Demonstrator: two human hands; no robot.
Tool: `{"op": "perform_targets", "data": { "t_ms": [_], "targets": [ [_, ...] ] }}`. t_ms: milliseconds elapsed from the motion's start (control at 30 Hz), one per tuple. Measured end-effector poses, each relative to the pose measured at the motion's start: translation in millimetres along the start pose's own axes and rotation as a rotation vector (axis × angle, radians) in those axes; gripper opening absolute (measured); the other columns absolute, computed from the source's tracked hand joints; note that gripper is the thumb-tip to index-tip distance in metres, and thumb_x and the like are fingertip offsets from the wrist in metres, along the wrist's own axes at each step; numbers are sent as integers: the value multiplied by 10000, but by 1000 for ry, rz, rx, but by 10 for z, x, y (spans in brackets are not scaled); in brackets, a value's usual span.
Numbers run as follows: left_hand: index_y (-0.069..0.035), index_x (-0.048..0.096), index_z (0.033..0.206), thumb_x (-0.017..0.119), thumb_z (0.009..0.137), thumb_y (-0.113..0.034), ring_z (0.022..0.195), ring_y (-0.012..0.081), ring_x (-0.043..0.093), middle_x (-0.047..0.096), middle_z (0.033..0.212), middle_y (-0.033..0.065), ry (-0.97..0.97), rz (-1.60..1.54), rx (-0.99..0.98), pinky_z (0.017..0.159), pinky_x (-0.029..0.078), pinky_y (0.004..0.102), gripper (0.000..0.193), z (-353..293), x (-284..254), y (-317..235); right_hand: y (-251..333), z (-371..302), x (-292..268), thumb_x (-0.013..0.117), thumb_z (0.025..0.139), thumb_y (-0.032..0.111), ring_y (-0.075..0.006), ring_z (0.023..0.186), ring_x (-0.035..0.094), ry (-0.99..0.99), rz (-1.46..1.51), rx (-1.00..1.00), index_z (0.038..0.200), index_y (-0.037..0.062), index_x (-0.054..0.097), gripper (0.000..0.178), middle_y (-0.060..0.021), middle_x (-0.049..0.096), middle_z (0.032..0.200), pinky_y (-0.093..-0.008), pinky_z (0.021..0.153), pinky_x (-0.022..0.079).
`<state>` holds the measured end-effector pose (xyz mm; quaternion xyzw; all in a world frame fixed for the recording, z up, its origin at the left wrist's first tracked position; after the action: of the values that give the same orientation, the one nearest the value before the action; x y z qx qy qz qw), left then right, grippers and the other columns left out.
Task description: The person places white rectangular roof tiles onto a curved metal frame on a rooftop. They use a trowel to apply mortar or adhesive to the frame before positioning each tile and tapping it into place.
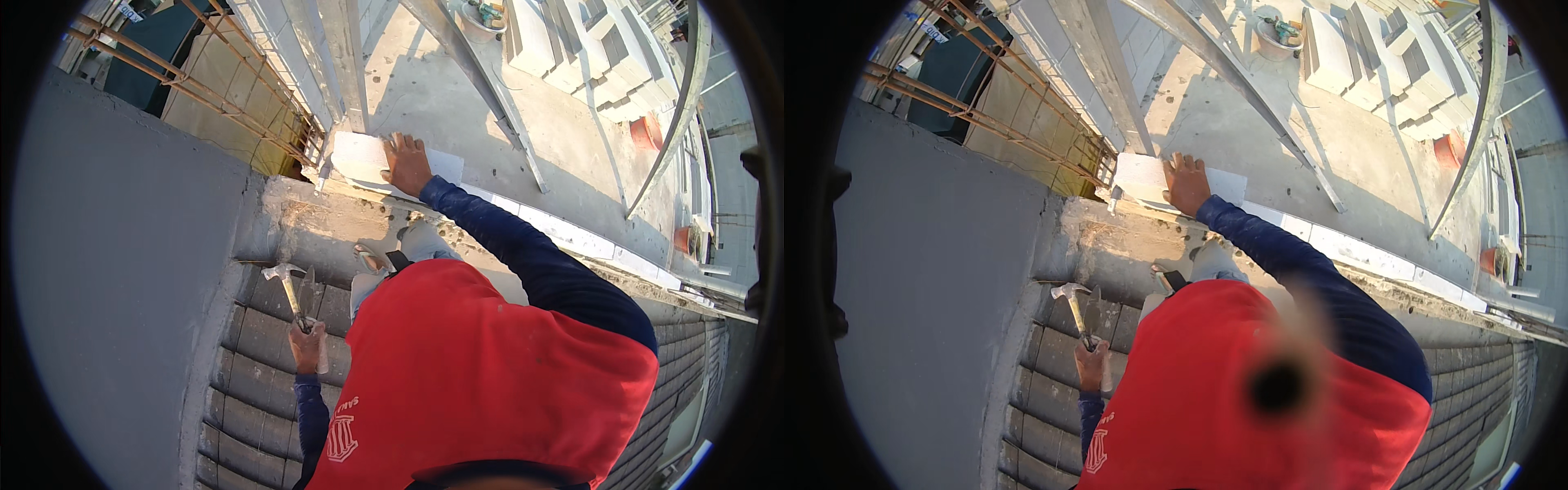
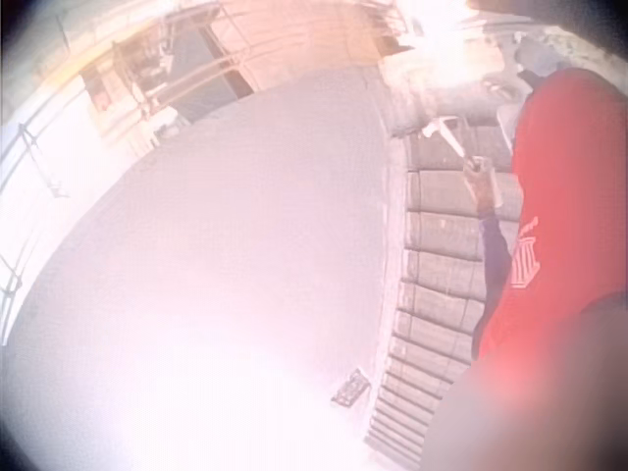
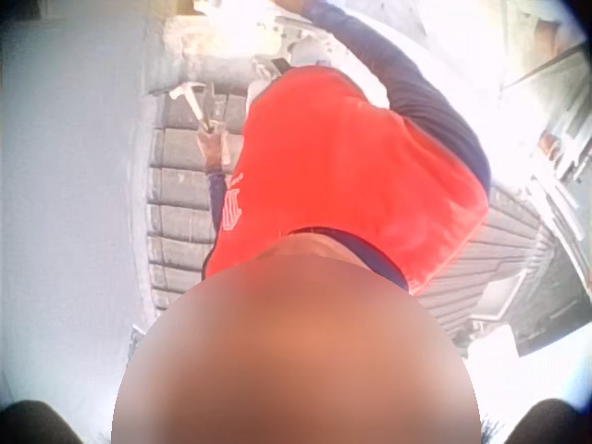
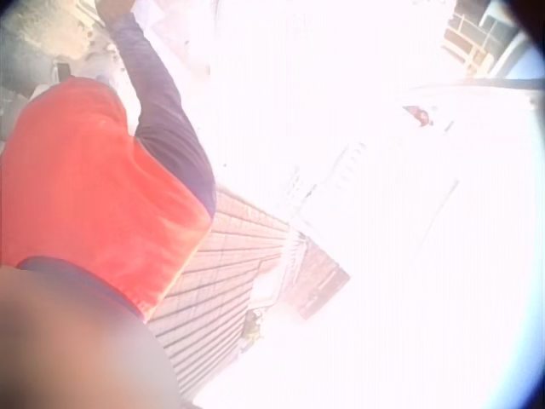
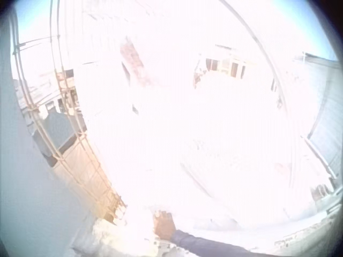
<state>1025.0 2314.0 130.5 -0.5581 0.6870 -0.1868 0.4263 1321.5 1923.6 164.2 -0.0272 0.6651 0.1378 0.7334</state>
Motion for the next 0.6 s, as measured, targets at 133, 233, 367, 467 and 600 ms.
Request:
{"op": "perform_targets", "data": {
  "t_ms": [133,233,367,467,600],
  "targets": [
    [-2,567,969,753,852,-107,658,114,594,622,810,55,213,220,417,593,536,298,244,253,82,-1195,-98,-197,-171,775,822,393,-428,1217,504,-107,73,63,1376,12,551,708,-266,528,1338,-567,1033,385],
    [4,579,948,753,843,-120,689,128,613,644,770,58,437,62,241,636,535,308,238,241,374,-1826,-176,-568,-557,759,854,343,-427,1183,506,-289,277,99,1315,48,590,573,-254,546,1300,-550,1041,386],
    [-1,574,979,755,856,-160,722,120,611,653,841,75,787,127,183,663,533,303,270,176,985,-2649,-285,-1291,-867,692,923,335,-312,890,633,-15,844,286,1027,9,668,343,-159,664,976,-401,802,507],
    [12,585,1027,757,859,-222,786,131,617,660,894,77,1006,276,274,717,528,326,335,146,1546,-3067,-231,-1837,-905,619,994,390,-187,892,646,349,1219,452,997,-4,667,397,-112,693,985,-358,757,500],
    [46,588,1093,754,841,-324,842,199,624,667,913,94,1185,408,452,799,511,379,478,19,2536,-3342,-194,-2233,-993,576,1024,386,-182,1063,612,128,1839,605,1201,13,609,415,-76,654,1157,-346,919,486]
  ]
}}
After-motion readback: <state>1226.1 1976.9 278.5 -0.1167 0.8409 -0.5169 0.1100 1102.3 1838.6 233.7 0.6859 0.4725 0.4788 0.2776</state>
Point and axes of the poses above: each hand's wrist, its own z-axis towards the middle knuckle, its own x-axis out of the palm, y = z × x, the point moved 5 cm from there along z, towards the middle knuckle
